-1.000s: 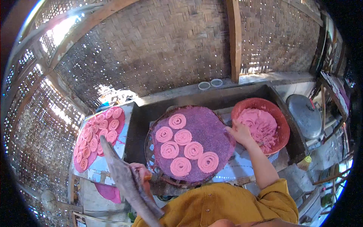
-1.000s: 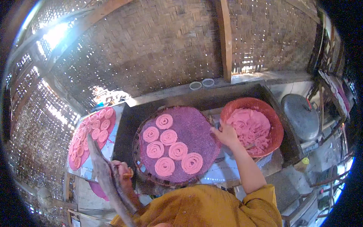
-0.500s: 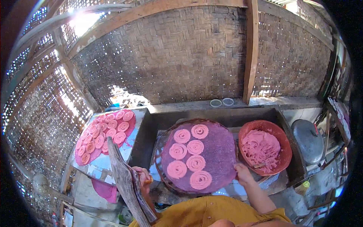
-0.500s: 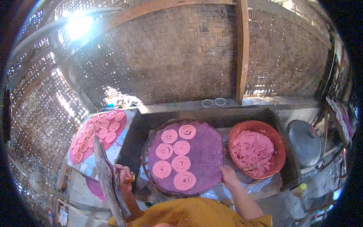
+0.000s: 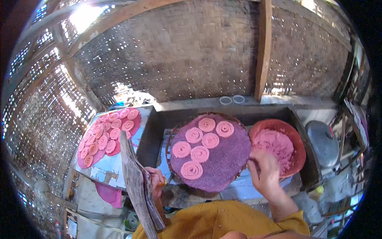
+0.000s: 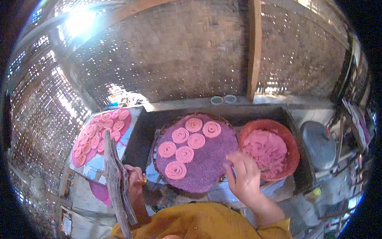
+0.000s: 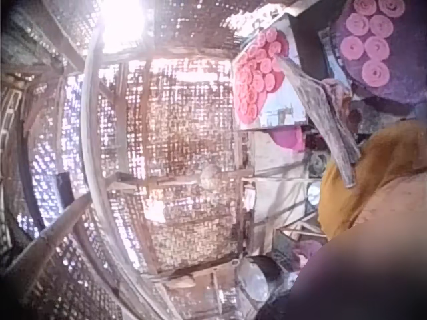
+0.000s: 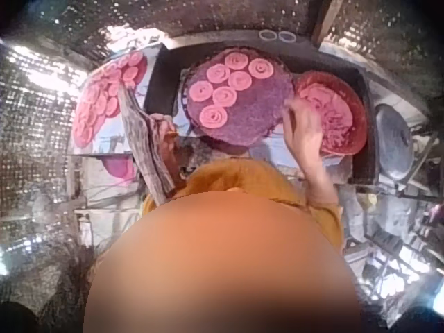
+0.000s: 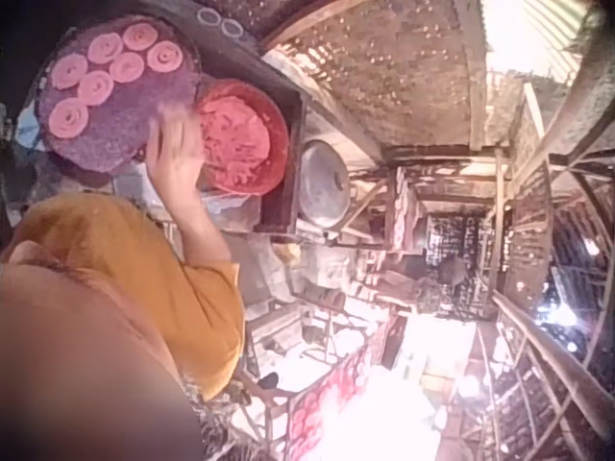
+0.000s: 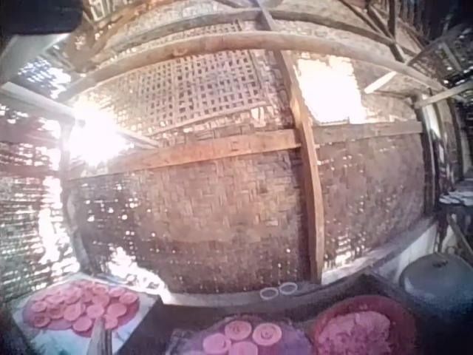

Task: The person uses a wooden extruder tool to pipe pink dough into rose shapes onto a purple mat. They repeatedly fill the tool with dough from a red bowl and press it through the nozzle to form spirals, arranging the finished cakes on the mat.

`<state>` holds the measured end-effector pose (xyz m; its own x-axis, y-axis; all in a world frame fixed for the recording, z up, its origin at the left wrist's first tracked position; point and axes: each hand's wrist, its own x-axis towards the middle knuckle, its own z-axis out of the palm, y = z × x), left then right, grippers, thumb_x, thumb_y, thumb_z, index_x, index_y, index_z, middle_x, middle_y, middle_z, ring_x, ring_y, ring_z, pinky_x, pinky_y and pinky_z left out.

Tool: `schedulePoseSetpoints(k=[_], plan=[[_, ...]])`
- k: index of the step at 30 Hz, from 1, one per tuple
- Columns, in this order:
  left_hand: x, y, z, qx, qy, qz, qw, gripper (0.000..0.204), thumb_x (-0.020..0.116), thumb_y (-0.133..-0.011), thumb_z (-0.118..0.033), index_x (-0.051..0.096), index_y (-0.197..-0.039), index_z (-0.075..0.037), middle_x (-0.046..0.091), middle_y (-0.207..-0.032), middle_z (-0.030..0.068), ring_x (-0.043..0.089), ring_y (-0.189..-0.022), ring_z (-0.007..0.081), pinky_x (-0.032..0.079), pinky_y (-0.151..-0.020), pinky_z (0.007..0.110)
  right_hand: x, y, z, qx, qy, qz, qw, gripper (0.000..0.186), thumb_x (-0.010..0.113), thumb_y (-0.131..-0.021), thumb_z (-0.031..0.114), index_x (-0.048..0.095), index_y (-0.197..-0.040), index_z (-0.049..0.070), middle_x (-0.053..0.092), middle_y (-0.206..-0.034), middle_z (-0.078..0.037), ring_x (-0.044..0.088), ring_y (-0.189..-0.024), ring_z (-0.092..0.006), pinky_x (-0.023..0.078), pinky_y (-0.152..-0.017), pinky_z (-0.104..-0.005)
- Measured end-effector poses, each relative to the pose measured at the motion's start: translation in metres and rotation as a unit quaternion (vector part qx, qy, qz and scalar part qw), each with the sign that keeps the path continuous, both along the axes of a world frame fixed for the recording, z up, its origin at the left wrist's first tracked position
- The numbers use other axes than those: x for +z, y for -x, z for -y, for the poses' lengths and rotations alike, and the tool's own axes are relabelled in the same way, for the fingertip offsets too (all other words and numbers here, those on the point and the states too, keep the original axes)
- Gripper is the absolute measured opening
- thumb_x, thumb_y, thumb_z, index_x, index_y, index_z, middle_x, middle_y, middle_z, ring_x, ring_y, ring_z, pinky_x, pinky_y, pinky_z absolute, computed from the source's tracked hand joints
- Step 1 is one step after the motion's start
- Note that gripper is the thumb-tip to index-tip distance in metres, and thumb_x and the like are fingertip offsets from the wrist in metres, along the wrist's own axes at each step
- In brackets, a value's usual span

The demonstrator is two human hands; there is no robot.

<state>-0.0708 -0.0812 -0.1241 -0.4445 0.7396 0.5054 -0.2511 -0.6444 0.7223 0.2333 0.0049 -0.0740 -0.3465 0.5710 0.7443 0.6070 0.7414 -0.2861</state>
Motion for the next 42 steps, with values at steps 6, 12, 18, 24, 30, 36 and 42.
schedulePoseSetpoints(k=[6,12,18,24,30,36,42], plan=[[-0.001,-0.005,-0.001,-0.027,-0.004,-0.031,0.999,0.022,0.062,-0.079,-0.007,0.051,-0.097,-0.005,0.048,-0.063,0.0033,0.044,-0.054,0.0144,0.039,-0.050,0.025,0.121,0.048,0.046,-0.011,-0.315,-0.083,0.946,0.015,0.060,-0.076,0.008,0.052,-0.087,0.002,0.060,-0.085,-0.014,0.060,-0.075,-0.0271,0.050,-0.068,-0.0395],[0.000,0.001,0.003,-0.079,-0.022,0.007,0.997,0.030,0.063,-0.079,-0.021,0.050,-0.097,0.001,0.047,-0.058,0.0030,0.047,-0.056,0.0172,0.037,-0.049,0.027,0.118,0.056,0.059,0.023,-0.362,-0.074,0.929,0.014,0.056,-0.077,0.018,0.057,-0.087,0.007,0.060,-0.080,-0.006,0.059,-0.077,-0.0218,0.047,-0.074,-0.0352],[-0.023,0.010,0.016,0.007,0.060,-0.098,0.993,0.019,0.064,-0.077,-0.013,0.053,-0.091,-0.005,0.053,-0.067,0.0053,0.050,-0.056,0.0154,0.041,-0.049,0.027,0.102,0.038,0.061,0.326,-0.188,-0.086,0.922,0.025,0.059,-0.081,0.032,0.057,-0.084,0.008,0.064,-0.089,-0.011,0.064,-0.079,-0.0246,0.050,-0.077,-0.0382],[-0.001,-0.014,-0.032,0.177,0.031,-0.474,0.862,0.018,0.062,-0.075,-0.019,0.054,-0.083,-0.005,0.053,-0.061,0.0105,0.054,-0.056,0.0221,0.042,-0.052,0.035,0.049,0.049,0.028,0.175,0.063,-0.356,0.916,0.023,0.051,-0.082,0.011,0.050,-0.100,-0.002,0.051,-0.097,-0.015,0.052,-0.086,-0.0214,0.043,-0.079,-0.0331],[0.045,-0.085,-0.060,0.174,0.039,-0.721,0.670,0.027,0.065,-0.062,-0.027,0.058,-0.078,-0.006,0.059,-0.072,0.0114,0.057,-0.065,0.0299,0.046,-0.063,0.040,0.062,0.077,-0.043,0.140,0.048,-0.072,0.986,0.052,0.057,-0.078,0.016,0.040,-0.122,-0.005,0.046,-0.102,-0.019,0.051,-0.090,-0.0304,0.041,-0.081,-0.0378],[0.098,-0.089,-0.033,-0.054,0.069,-0.645,0.759,0.019,0.061,-0.063,-0.016,0.054,-0.076,-0.004,0.060,-0.069,0.0143,0.061,-0.066,0.0311,0.047,-0.058,0.042,0.091,0.059,0.029,0.236,-0.255,0.119,0.930,0.043,0.065,-0.062,0.005,0.049,-0.100,-0.007,0.053,-0.089,-0.018,0.054,-0.075,-0.0306,0.044,-0.071,-0.0413],[0.073,-0.090,-0.036,0.015,-0.005,-0.774,0.633,0.027,0.065,-0.060,-0.021,0.053,-0.079,-0.006,0.059,-0.068,0.0110,0.060,-0.066,0.0294,0.047,-0.060,0.041,0.098,0.005,0.040,0.282,0.332,0.036,0.899,0.044,0.068,-0.058,0.003,0.044,-0.095,0.002,0.055,-0.081,-0.008,0.054,-0.064,-0.0166,0.045,-0.067,-0.0335]])
